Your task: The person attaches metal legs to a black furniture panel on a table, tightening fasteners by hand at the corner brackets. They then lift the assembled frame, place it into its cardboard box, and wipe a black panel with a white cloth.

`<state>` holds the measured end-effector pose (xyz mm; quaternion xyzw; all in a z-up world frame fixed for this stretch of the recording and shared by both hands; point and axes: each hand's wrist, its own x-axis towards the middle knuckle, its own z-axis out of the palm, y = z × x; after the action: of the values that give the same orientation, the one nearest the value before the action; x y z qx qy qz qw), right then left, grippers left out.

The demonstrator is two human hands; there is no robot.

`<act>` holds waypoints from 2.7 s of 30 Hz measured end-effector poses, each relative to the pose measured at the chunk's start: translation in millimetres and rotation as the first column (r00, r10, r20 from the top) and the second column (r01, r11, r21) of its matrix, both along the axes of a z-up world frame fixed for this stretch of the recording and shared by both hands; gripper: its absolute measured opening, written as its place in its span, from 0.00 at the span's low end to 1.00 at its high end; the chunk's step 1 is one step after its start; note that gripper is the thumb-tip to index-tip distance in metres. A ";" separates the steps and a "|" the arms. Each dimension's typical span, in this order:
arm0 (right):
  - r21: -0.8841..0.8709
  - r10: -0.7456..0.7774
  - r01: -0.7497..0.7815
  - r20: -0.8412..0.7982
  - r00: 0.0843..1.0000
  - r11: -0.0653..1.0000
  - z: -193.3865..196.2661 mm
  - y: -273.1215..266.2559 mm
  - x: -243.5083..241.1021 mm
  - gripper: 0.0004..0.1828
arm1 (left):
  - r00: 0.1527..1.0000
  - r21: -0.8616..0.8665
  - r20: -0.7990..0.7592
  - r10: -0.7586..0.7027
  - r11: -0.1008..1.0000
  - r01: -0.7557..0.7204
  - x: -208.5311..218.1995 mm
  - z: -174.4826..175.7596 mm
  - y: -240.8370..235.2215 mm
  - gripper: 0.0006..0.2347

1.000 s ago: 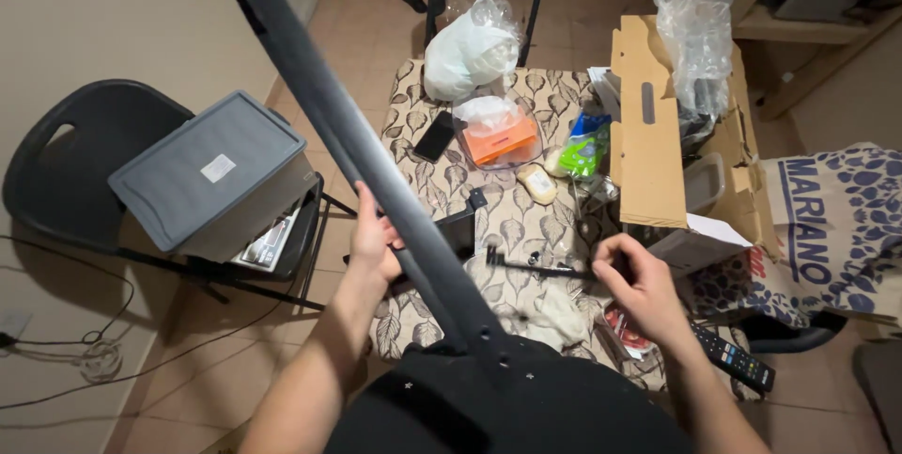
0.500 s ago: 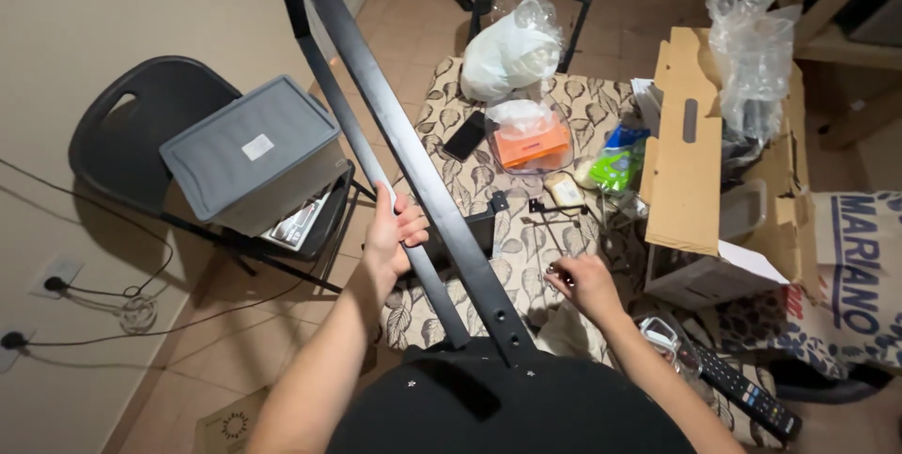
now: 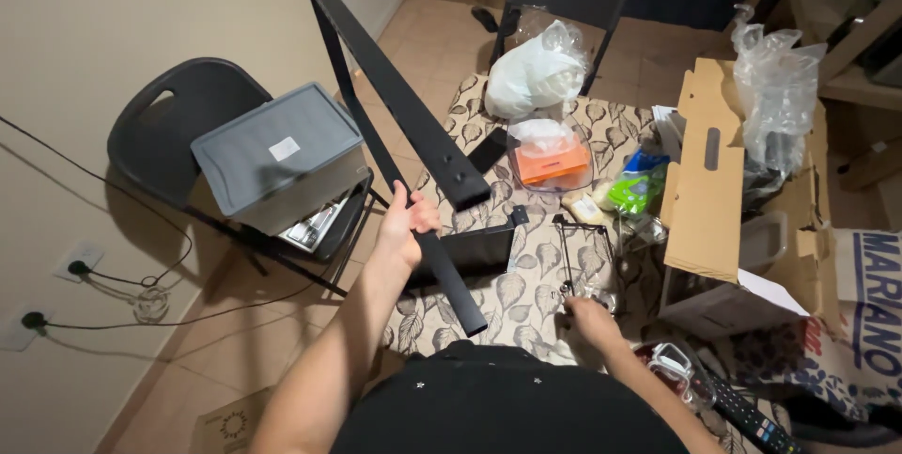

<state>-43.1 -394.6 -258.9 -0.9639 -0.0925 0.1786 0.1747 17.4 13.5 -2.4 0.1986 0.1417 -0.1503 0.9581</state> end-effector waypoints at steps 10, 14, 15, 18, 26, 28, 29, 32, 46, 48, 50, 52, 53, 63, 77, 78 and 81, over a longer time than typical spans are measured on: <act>-0.058 0.091 -0.078 0.254 0.963 0.995 46.3 7.1 -24.7 0.13 | 0.999 -0.007 -0.018 -0.041 0.999 0.041 -3.9 5.1 15.2 0.20; 0.030 -0.057 0.051 0.231 0.971 0.998 85.8 19.2 -52.7 0.14 | 0.983 0.190 0.033 -0.181 0.967 0.171 -15.5 21.5 21.5 0.22; 0.111 -0.118 0.095 0.215 0.969 0.989 96.9 21.3 -65.6 0.12 | 0.977 0.245 0.026 -0.214 0.948 0.201 -19.5 24.9 20.5 0.22; 0.271 -0.241 0.176 0.228 0.943 0.946 119.2 30.9 -82.9 0.14 | 0.937 0.305 0.015 -0.350 0.894 0.329 -17.3 18.6 13.3 0.22; 0.724 -0.565 0.313 0.127 0.816 0.614 279.3 71.7 -145.6 0.07 | 0.782 0.366 0.076 -0.619 0.747 0.555 -42.3 56.6 -59.4 0.23; 0.795 -0.610 0.326 0.069 0.789 0.512 292.2 60.4 -163.9 0.06 | 0.747 0.401 0.102 -0.657 0.714 0.573 -36.2 56.2 -86.1 0.22; 0.878 -0.632 0.212 0.124 0.765 0.429 282.2 46.2 -173.5 0.12 | 0.761 0.425 0.118 -0.638 0.725 0.542 -33.1 53.0 -102.4 0.22; 0.973 -0.638 0.088 0.069 0.767 0.211 364.8 51.8 -177.9 0.35 | 0.783 0.657 0.100 -0.614 0.631 0.412 -27.9 41.8 -155.1 0.23; 0.937 -0.712 0.308 -0.105 0.694 0.162 486.9 -180.5 -224.5 0.26 | 0.365 0.477 0.370 -0.854 0.512 0.714 -42.2 -3.3 -412.4 0.21; 0.907 -0.710 0.359 -0.102 0.696 0.221 489.7 -221.1 -204.8 0.27 | 0.399 0.303 0.310 -0.863 0.488 0.818 -38.3 -11.0 -434.7 0.09; 0.903 -0.677 0.380 -0.152 0.721 0.202 490.3 -258.4 -176.0 0.24 | 0.432 0.408 0.274 -0.859 0.511 0.756 -19.7 -51.8 -467.1 0.14; 0.901 -0.636 0.392 -0.195 0.747 0.185 487.6 -297.6 -146.8 0.22 | 0.471 0.516 0.242 -0.848 0.524 0.678 0.2 -74.8 -485.2 0.22; 0.909 -0.578 0.380 -0.218 0.786 0.173 483.6 -318.5 -132.5 0.23 | 0.523 0.555 0.213 -0.825 0.543 0.630 8.0 -80.1 -487.5 0.23; 0.929 -0.287 0.369 -0.360 0.888 -0.022 414.8 -388.0 -41.6 0.19 | 0.738 0.743 0.066 -0.672 0.527 0.413 38.2 -86.2 -460.2 0.15; 0.897 -0.495 0.437 -0.353 0.794 0.061 354.5 -394.6 33.8 0.12 | 0.218 0.791 0.212 -0.953 0.037 -0.610 6.2 -29.0 -437.5 0.12; 0.885 -0.514 0.458 -0.355 0.781 0.086 352.5 -390.8 38.2 0.13 | 0.207 0.793 0.229 -0.951 0.059 -0.607 7.2 -32.7 -436.8 0.12; 0.897 -0.533 0.435 -0.330 0.779 0.082 344.6 -384.6 57.1 0.11 | 0.184 0.782 0.271 -0.945 0.105 -0.614 9.4 -36.7 -433.7 0.13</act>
<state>14.0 -779.2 85.7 -0.6421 0.1369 -0.0209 0.7540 26.7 -420.2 -39.2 0.8170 -0.4651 -0.0380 0.3387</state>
